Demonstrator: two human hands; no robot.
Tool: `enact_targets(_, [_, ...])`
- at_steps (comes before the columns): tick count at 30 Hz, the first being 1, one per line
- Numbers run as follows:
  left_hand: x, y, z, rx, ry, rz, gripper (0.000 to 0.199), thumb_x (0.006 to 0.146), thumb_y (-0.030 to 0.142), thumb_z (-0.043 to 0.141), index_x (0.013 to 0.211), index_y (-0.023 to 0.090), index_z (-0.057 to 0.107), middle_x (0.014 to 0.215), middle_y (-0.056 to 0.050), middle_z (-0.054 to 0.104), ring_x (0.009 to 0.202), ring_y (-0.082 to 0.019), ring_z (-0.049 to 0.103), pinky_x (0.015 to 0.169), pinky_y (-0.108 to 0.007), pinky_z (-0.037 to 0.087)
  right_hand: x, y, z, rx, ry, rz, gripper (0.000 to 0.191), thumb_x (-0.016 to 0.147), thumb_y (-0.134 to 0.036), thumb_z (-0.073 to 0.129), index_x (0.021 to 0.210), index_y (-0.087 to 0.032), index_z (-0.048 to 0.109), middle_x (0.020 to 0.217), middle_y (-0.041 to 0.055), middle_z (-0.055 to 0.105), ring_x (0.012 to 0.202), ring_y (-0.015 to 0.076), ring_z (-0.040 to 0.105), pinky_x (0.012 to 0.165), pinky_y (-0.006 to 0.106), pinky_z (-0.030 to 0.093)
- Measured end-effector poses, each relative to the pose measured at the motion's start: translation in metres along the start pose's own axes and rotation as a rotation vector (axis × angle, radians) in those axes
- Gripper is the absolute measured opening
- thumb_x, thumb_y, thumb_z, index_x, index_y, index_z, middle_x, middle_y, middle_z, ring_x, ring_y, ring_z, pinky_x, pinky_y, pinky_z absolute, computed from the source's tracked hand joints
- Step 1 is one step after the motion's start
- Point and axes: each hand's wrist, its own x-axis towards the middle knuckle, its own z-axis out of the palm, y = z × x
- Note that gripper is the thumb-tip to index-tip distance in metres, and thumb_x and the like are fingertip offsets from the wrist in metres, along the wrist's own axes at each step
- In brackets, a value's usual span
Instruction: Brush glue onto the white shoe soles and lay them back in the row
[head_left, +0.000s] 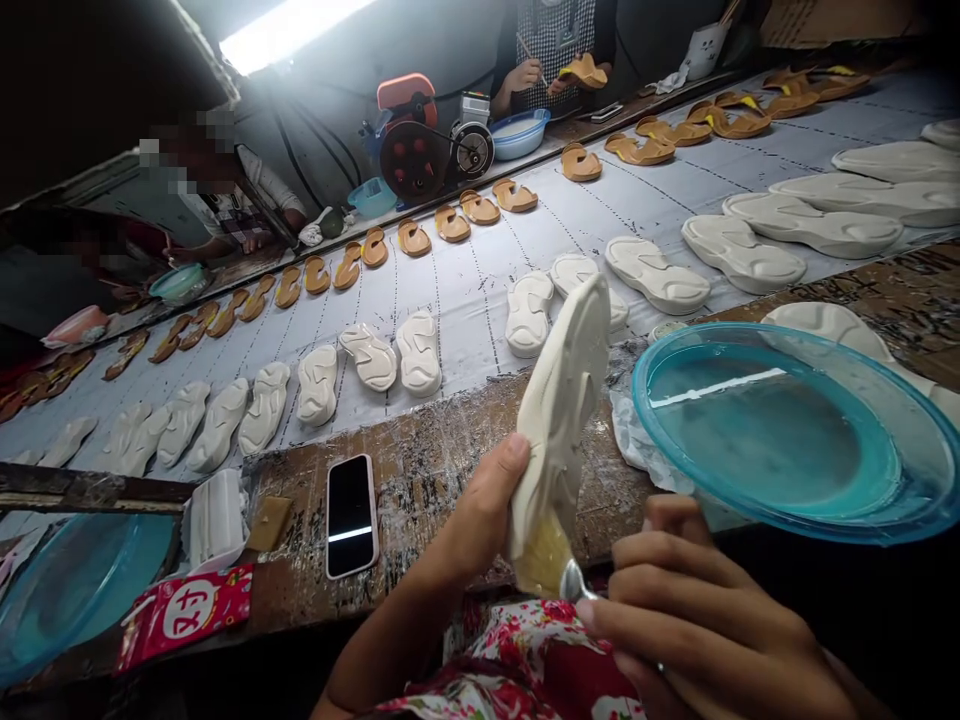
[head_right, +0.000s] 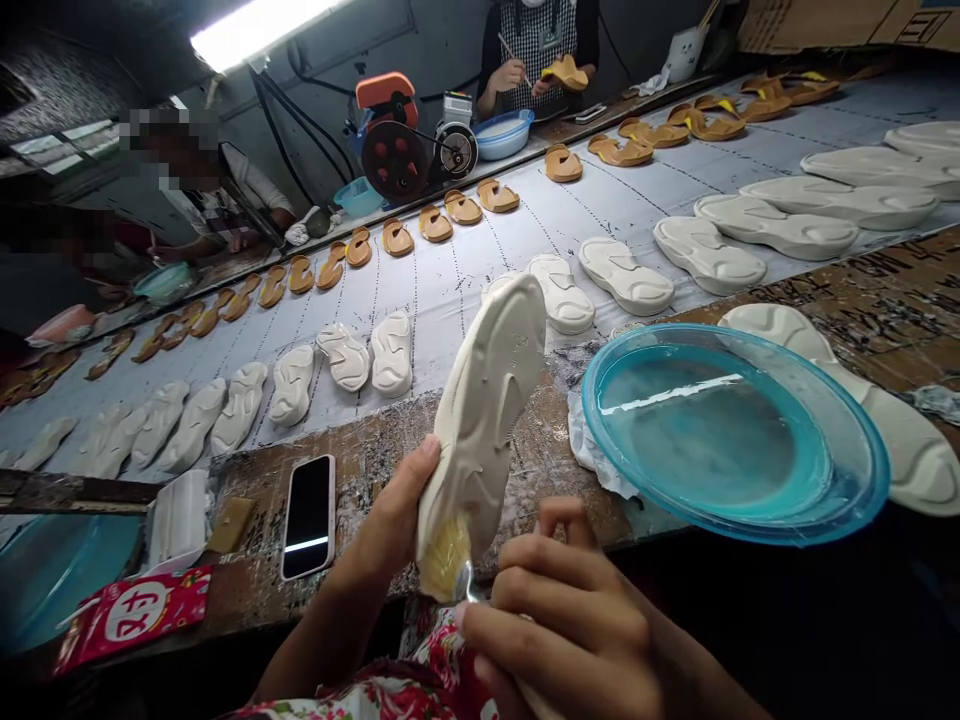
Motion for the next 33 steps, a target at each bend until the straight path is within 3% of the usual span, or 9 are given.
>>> enact_targets(3, [0.001, 0.0, -0.002, -0.146, -0.057, -0.081, 0.057, 0.076, 0.059, 0.048, 0.099, 0.009, 0.063, 0.08, -0.008, 0.066, 0.072, -0.017, 0.058, 0.065, -0.025, 0.042, -0.011, -0.002, 0.002, -0.012, -0.005, 0.084, 0.013, 0.085, -0.02, 0.046, 0.083, -0.019, 0.059, 0.064, -0.0009, 0.055, 0.069, 0.0071, 0.054, 0.074, 0.02, 0.046])
enact_targets(6, [-0.003, 0.001, -0.002, -0.257, -0.109, -0.154, 0.058, 0.072, 0.058, 0.055, 0.098, 0.007, 0.065, 0.078, -0.01, 0.067, 0.075, -0.019, 0.061, 0.066, -0.026, 0.044, -0.028, -0.002, 0.003, -0.139, 0.065, 0.19, 0.021, 0.083, -0.037, 0.049, 0.083, -0.02, 0.062, 0.064, 0.0012, 0.055, 0.069, 0.0102, 0.055, 0.075, 0.025, 0.047])
enact_targets(9, [-0.008, 0.002, 0.0, -0.308, -0.121, -0.183, 0.053, 0.071, 0.055, 0.06, 0.096, 0.009, 0.066, 0.077, -0.009, 0.068, 0.078, -0.02, 0.063, 0.069, -0.026, 0.045, -0.037, 0.0, 0.002, -0.183, 0.134, 0.243, 0.027, 0.082, -0.044, 0.05, 0.084, -0.02, 0.063, 0.064, 0.002, 0.055, 0.07, 0.0114, 0.056, 0.077, 0.028, 0.047])
enact_targets(13, [-0.01, -0.001, -0.002, -0.315, -0.136, -0.158, 0.051, 0.07, 0.053, 0.062, 0.094, 0.008, 0.067, 0.08, -0.01, 0.069, 0.082, -0.021, 0.063, 0.071, -0.026, 0.046, -0.018, 0.008, 0.002, -0.164, 0.202, 0.24, 0.022, 0.082, -0.037, 0.05, 0.083, -0.02, 0.063, 0.063, 0.0009, 0.056, 0.067, 0.0108, 0.056, 0.076, 0.029, 0.044])
enact_targets(18, [-0.007, -0.003, -0.006, -0.398, -0.116, -0.123, 0.05, 0.075, 0.05, 0.058, 0.101, 0.007, 0.066, 0.087, -0.011, 0.069, 0.091, -0.024, 0.063, 0.083, -0.03, 0.046, 0.009, 0.017, 0.0, -0.093, 0.206, 0.089, 0.011, 0.08, -0.017, 0.048, 0.083, -0.016, 0.058, 0.061, -0.002, 0.056, 0.062, 0.0073, 0.054, 0.075, 0.029, 0.038])
enact_targets(21, [-0.008, -0.002, -0.006, -0.489, -0.093, -0.159, 0.046, 0.078, 0.047, 0.055, 0.101, 0.008, 0.066, 0.087, -0.01, 0.07, 0.094, -0.024, 0.062, 0.089, -0.031, 0.045, 0.005, 0.017, -0.004, -0.075, 0.181, 0.072, 0.01, 0.08, -0.012, 0.048, 0.083, -0.015, 0.057, 0.062, -0.0021, 0.057, 0.062, 0.0066, 0.054, 0.079, 0.03, 0.035])
enact_targets(25, [-0.008, -0.002, -0.007, -0.579, -0.142, -0.206, 0.046, 0.079, 0.047, 0.053, 0.099, 0.008, 0.067, 0.088, -0.011, 0.07, 0.099, -0.025, 0.061, 0.094, -0.032, 0.043, -0.005, 0.017, -0.009, -0.137, 0.281, 0.125, 0.011, 0.082, -0.014, 0.046, 0.085, -0.016, 0.057, 0.062, -0.0011, 0.055, 0.064, 0.0079, 0.053, 0.082, 0.032, 0.032])
enact_targets(31, [0.0, -0.001, -0.004, -0.663, -0.062, -0.117, 0.049, 0.085, 0.046, 0.041, 0.11, 0.009, 0.062, 0.098, -0.011, 0.068, 0.106, -0.026, 0.058, 0.098, -0.036, 0.04, -0.009, 0.012, -0.015, -0.088, 0.135, 0.057, 0.011, 0.079, -0.01, 0.047, 0.084, -0.015, 0.055, 0.06, -0.0021, 0.055, 0.062, 0.0073, 0.053, 0.079, 0.031, 0.034])
enact_targets(33, [0.001, -0.001, -0.002, -0.66, -0.029, -0.089, 0.053, 0.087, 0.047, 0.037, 0.114, 0.009, 0.06, 0.101, -0.011, 0.067, 0.107, -0.026, 0.057, 0.098, -0.037, 0.04, -0.009, 0.012, -0.016, -0.039, 0.151, 0.06, 0.01, 0.081, -0.012, 0.045, 0.081, -0.016, 0.054, 0.057, -0.0028, 0.053, 0.059, 0.0065, 0.051, 0.078, 0.03, 0.035])
